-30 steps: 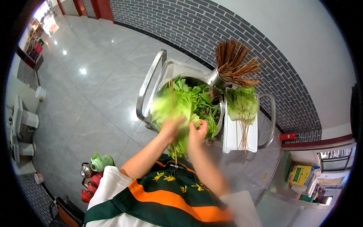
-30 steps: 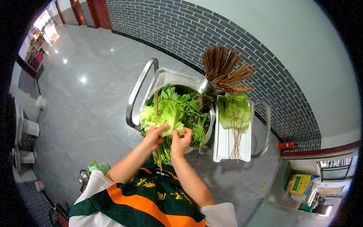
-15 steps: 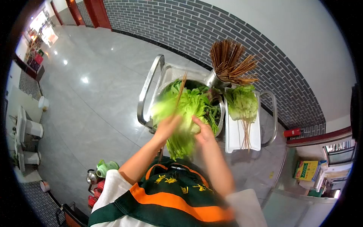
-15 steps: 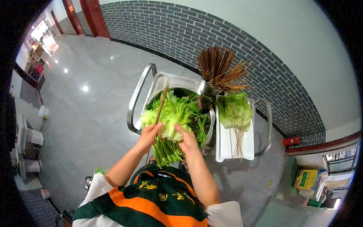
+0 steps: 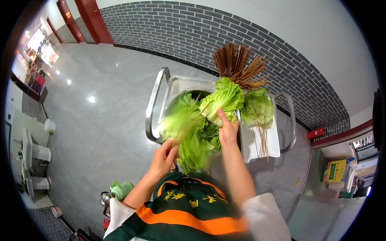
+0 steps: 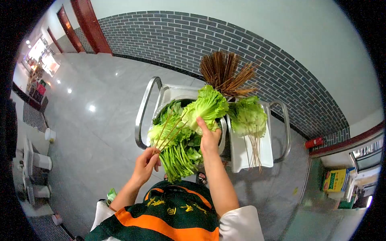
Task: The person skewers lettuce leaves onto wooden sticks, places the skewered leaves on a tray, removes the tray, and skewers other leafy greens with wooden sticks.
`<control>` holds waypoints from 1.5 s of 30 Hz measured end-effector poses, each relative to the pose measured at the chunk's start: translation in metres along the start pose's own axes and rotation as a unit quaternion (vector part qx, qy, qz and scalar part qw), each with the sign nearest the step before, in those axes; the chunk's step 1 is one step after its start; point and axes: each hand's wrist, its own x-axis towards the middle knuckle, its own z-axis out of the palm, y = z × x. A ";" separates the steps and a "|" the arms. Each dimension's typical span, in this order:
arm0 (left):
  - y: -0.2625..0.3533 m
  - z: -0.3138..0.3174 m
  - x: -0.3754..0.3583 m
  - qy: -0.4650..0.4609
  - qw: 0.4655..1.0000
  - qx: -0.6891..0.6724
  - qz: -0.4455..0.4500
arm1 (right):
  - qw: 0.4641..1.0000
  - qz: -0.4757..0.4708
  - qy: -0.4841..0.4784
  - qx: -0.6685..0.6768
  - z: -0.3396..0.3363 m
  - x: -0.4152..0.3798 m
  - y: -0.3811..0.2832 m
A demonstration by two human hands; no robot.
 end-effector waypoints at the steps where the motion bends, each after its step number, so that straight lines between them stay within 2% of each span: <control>1: -0.001 0.000 0.000 0.007 1.000 -0.006 0.006 | 0.999 -0.008 -0.037 0.013 -0.001 0.001 -0.001; 8: 0.009 0.002 -0.004 0.039 0.997 0.051 0.042 | 0.996 -0.020 -0.062 0.061 0.007 -0.009 -0.010; 13: 0.012 0.005 -0.003 0.094 0.993 0.037 0.063 | 0.989 -0.076 -0.118 0.046 0.006 -0.008 -0.012; 25: 0.018 0.004 -0.002 0.130 0.968 0.154 0.147 | 0.987 -0.102 -0.119 0.033 0.008 -0.012 -0.018; 29: 0.027 0.002 -0.003 0.122 0.970 0.182 0.107 | 0.987 -0.103 -0.124 0.015 0.005 -0.009 -0.015; 31: 0.030 -0.001 -0.002 0.120 0.964 0.195 0.133 | 0.985 -0.099 -0.140 0.018 0.002 -0.007 -0.016; 35: 0.031 -0.008 -0.002 0.121 0.969 0.172 0.130 | 0.983 -0.101 -0.148 0.032 -0.001 -0.004 -0.016; 40: 0.032 -0.008 -0.001 0.125 0.951 0.243 0.143 | 0.984 -0.110 -0.139 0.010 -0.001 -0.002 -0.017; 45: 0.033 -0.006 -0.001 0.126 0.952 0.241 0.142 | 0.984 -0.111 -0.142 0.011 -0.001 -0.002 -0.017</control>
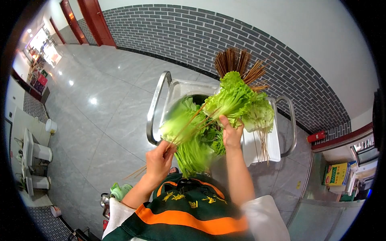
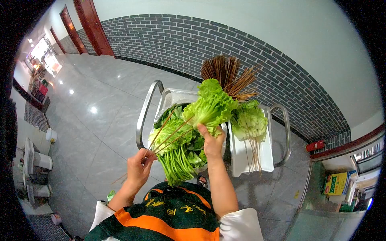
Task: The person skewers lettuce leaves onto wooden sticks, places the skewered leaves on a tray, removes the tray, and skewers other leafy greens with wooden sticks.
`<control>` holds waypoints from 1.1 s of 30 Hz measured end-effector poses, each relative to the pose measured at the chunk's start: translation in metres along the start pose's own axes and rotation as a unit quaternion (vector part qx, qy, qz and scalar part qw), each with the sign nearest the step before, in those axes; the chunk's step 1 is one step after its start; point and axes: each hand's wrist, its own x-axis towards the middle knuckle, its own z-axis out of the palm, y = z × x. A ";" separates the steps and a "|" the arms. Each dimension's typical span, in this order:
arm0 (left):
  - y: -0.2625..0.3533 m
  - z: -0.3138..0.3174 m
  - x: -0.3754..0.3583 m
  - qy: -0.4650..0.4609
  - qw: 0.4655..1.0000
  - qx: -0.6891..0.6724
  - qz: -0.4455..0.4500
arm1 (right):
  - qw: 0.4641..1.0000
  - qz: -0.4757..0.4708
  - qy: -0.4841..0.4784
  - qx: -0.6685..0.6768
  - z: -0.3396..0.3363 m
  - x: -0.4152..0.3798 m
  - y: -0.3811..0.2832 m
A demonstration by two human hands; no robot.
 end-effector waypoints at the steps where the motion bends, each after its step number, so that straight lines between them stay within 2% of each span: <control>1: 0.000 0.000 0.000 0.001 1.000 0.003 0.005 | 1.000 0.002 0.001 -0.001 0.000 0.000 0.000; 5: 0.001 0.005 -0.001 0.006 1.000 -0.006 0.003 | 0.998 -0.012 0.024 -0.051 -0.003 -0.002 0.005; 8: 0.003 0.008 -0.002 0.011 0.999 -0.033 -0.015 | 0.998 0.019 0.025 -0.051 -0.002 -0.004 0.006; 10: 0.003 0.011 -0.002 0.007 0.999 -0.037 -0.017 | 0.998 -0.029 0.037 -0.030 0.004 -0.005 0.004; 14: 0.005 0.016 -0.003 0.012 0.999 -0.032 -0.026 | 0.998 -0.028 0.046 -0.035 0.001 -0.007 0.006; 16: 0.005 0.019 -0.003 0.031 0.999 -0.032 -0.018 | 0.999 0.024 0.037 -0.018 -0.006 -0.007 0.011; 23: 0.003 0.032 -0.002 0.036 0.998 -0.041 -0.022 | 0.998 -0.001 0.067 -0.008 -0.005 -0.012 0.017; 29: 0.003 0.040 0.000 0.027 0.997 -0.050 -0.042 | 0.999 0.027 0.026 0.005 -0.006 -0.015 0.015; 31: 0.007 0.047 -0.001 0.084 0.995 -0.051 -0.019 | 0.994 0.091 0.065 -0.005 0.001 -0.023 0.013; 33: 0.007 0.052 -0.001 0.087 0.994 -0.067 -0.020 | 0.996 0.066 0.049 -0.043 -0.002 -0.025 0.024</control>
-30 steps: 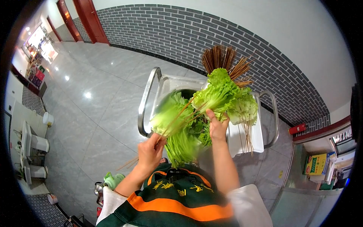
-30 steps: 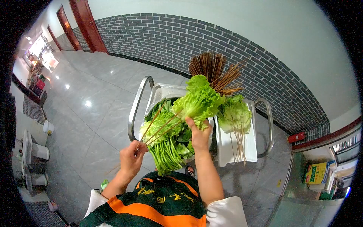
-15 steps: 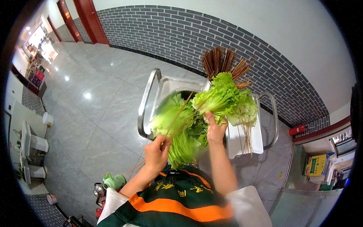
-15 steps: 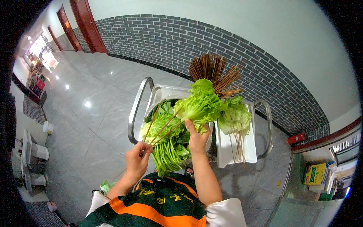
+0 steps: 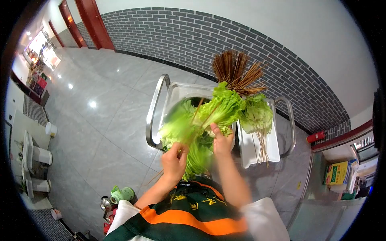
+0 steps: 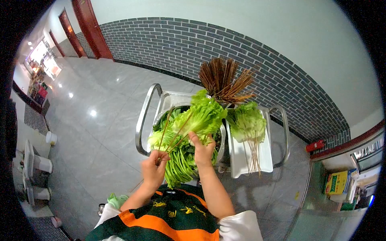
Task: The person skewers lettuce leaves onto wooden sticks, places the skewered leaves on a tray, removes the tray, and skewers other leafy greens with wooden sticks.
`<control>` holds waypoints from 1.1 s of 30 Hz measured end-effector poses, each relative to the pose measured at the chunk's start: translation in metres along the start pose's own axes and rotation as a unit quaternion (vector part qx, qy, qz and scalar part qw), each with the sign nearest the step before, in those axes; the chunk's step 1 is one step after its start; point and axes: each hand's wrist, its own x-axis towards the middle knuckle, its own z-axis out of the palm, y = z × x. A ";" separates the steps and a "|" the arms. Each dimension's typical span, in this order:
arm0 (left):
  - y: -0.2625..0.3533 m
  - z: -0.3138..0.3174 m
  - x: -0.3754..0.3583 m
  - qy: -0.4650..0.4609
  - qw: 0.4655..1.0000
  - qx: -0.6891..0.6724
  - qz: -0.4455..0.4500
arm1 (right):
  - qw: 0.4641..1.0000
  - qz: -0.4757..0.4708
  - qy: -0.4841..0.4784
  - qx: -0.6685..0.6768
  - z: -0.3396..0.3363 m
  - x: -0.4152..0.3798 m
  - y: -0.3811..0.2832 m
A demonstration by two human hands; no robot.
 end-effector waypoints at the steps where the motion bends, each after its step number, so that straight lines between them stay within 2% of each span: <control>1: 0.000 0.002 0.000 0.004 1.000 -0.016 -0.003 | 1.000 -0.003 0.010 0.028 0.002 0.000 -0.002; 3: 0.001 0.001 -0.001 0.001 1.000 -0.006 0.000 | 0.998 -0.005 0.021 0.058 0.006 0.000 -0.008; 6: 0.001 0.002 -0.001 -0.001 1.000 -0.001 0.013 | 0.999 -0.018 0.044 0.010 0.014 0.003 -0.024; 8: 0.001 0.003 -0.003 0.004 1.000 -0.003 0.022 | 0.995 -0.003 0.097 0.004 0.025 0.003 -0.035; 10: 0.001 0.004 -0.004 0.005 1.000 0.007 0.022 | 0.996 0.002 0.082 0.024 0.025 0.003 -0.036; 12: 0.004 0.003 -0.005 0.003 1.000 0.012 0.027 | 0.987 0.028 0.109 0.114 0.024 0.005 -0.030; 13: 0.005 0.003 -0.006 0.002 0.999 0.017 0.030 | 0.987 0.028 0.109 0.114 0.022 0.007 -0.026; 18: 0.001 0.004 -0.009 0.001 1.000 -0.010 0.024 | 0.959 0.149 0.135 0.199 0.017 0.017 -0.020; 24: -0.008 0.009 -0.010 0.014 0.999 -0.017 0.040 | 0.941 0.219 0.105 0.235 0.015 0.019 -0.022; 33: -0.016 0.014 -0.008 -0.002 0.999 0.009 0.042 | 0.923 0.252 0.056 0.286 0.007 0.024 -0.023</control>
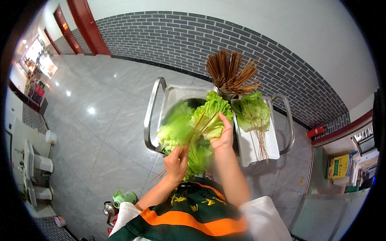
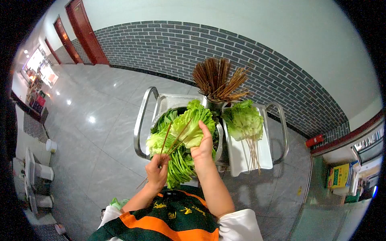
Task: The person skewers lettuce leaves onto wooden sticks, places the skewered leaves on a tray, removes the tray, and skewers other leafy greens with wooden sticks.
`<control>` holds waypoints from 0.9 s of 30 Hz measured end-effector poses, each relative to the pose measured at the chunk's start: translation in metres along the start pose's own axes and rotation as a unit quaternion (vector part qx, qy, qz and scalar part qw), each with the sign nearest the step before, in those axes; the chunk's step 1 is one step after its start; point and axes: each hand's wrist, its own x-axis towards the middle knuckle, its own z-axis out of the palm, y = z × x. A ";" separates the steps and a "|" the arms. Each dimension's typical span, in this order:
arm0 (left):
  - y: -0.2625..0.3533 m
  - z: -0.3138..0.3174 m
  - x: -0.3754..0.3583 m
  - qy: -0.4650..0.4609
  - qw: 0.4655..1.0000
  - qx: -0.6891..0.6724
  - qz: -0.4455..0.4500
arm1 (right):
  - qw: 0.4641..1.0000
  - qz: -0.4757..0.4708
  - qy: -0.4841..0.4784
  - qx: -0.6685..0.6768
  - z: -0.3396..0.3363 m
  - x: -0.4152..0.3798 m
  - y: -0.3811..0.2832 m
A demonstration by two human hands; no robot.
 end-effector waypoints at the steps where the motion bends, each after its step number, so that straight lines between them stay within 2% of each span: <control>1: -0.001 0.001 0.000 -0.003 1.000 0.001 -0.001 | 1.000 -0.001 0.000 0.000 0.000 -0.001 0.000; 3: -0.003 0.007 0.002 0.014 0.999 -0.028 0.009 | 0.998 -0.030 0.044 -0.032 0.003 -0.003 0.001; 5: -0.006 0.011 0.002 0.030 0.998 -0.057 0.019 | 0.998 -0.026 0.048 -0.035 0.003 -0.005 0.000; 7: -0.008 0.012 0.001 -0.014 0.999 -0.030 -0.014 | 0.998 -0.022 0.053 -0.037 0.002 -0.008 -0.001; 9: -0.007 0.019 0.003 -0.024 0.998 -0.042 -0.026 | 0.997 -0.047 0.012 -0.052 0.001 -0.013 -0.001; 13: 0.000 0.035 0.009 -0.042 0.993 -0.087 -0.063 | 0.998 -0.026 0.024 -0.043 -0.018 -0.001 0.007; 15: -0.004 0.047 0.011 -0.046 0.992 -0.102 -0.062 | 0.990 -0.022 0.055 -0.129 -0.014 -0.012 0.006; 16: -0.001 0.054 0.016 -0.044 0.989 -0.114 -0.082 | 0.979 -0.030 0.106 -0.171 0.001 -0.026 0.006; 17: 0.002 0.062 0.019 -0.042 0.986 -0.126 -0.103 | 0.990 -0.051 0.045 -0.121 -0.029 -0.002 0.014; 20: 0.005 0.073 0.026 -0.062 0.983 -0.137 -0.102 | 0.968 -0.066 0.137 -0.200 -0.019 -0.014 -0.006; 22: 0.006 0.083 0.029 -0.079 0.982 -0.135 -0.109 | 0.964 -0.173 -0.014 -0.200 -0.058 0.000 -0.013; 23: 0.003 0.091 0.032 -0.071 0.986 -0.130 -0.077 | 0.953 -0.183 0.053 -0.237 -0.069 -0.010 -0.014; 25: 0.008 0.104 0.033 -0.071 0.988 -0.130 -0.046 | 0.947 -0.189 0.105 -0.236 -0.084 -0.030 -0.014; 27: 0.022 0.116 0.032 -0.115 0.980 -0.145 -0.079 | 0.931 -0.209 0.067 -0.293 -0.089 -0.047 -0.017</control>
